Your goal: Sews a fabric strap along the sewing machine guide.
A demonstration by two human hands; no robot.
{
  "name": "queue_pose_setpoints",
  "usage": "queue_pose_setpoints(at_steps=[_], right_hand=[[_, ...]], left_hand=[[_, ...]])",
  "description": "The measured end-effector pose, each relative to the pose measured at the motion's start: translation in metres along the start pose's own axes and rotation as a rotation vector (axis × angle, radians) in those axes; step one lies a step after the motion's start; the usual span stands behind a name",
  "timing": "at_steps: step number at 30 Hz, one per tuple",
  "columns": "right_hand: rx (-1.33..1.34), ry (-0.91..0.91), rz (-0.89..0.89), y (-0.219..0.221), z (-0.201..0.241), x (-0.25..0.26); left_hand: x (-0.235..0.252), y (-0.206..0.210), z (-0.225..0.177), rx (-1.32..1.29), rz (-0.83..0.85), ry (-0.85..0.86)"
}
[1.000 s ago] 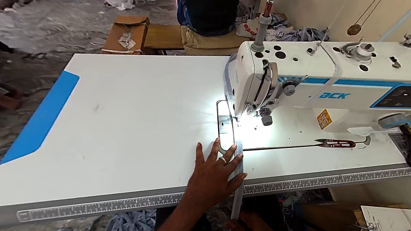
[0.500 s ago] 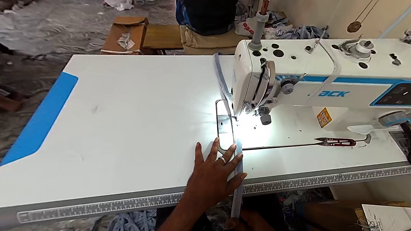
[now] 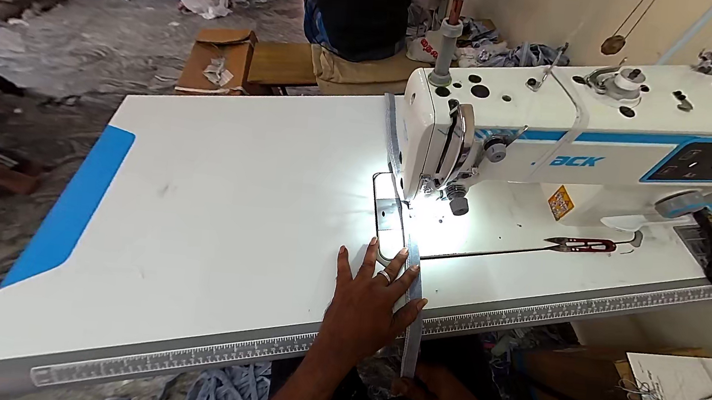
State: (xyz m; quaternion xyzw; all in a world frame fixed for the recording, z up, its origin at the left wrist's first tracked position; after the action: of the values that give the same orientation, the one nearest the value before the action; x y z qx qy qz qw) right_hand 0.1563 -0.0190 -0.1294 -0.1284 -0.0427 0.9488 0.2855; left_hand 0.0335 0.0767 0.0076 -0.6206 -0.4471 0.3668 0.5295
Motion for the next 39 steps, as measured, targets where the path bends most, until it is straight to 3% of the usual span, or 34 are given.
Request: queue_pose_setpoints(at_steps=[27,33,39], right_hand=[[-0.027,-0.011,0.008,0.000,0.002,0.001],[0.181,-0.092,-0.134,-0.018,0.015,-0.002],[0.222,-0.117,-0.130,-0.018,0.018,-0.004]], left_hand=[[0.000,-0.001,0.000,-0.012,0.009,0.001],[0.000,0.000,-0.001,-0.006,0.019,0.008],[0.000,0.000,-0.001,-0.001,0.009,0.010]])
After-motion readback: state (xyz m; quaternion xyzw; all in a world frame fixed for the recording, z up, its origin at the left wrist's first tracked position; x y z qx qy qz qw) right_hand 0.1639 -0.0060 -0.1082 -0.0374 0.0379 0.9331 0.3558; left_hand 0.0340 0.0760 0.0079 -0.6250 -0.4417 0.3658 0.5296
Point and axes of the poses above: each hand's wrist, its own x-axis towards the middle knuckle, its own y-axis out of the palm, z = x × y, the point moved 9 cm from there along x, towards the middle knuckle, and after that the axes turned 9 degrees about z, right-handed, at the moved point
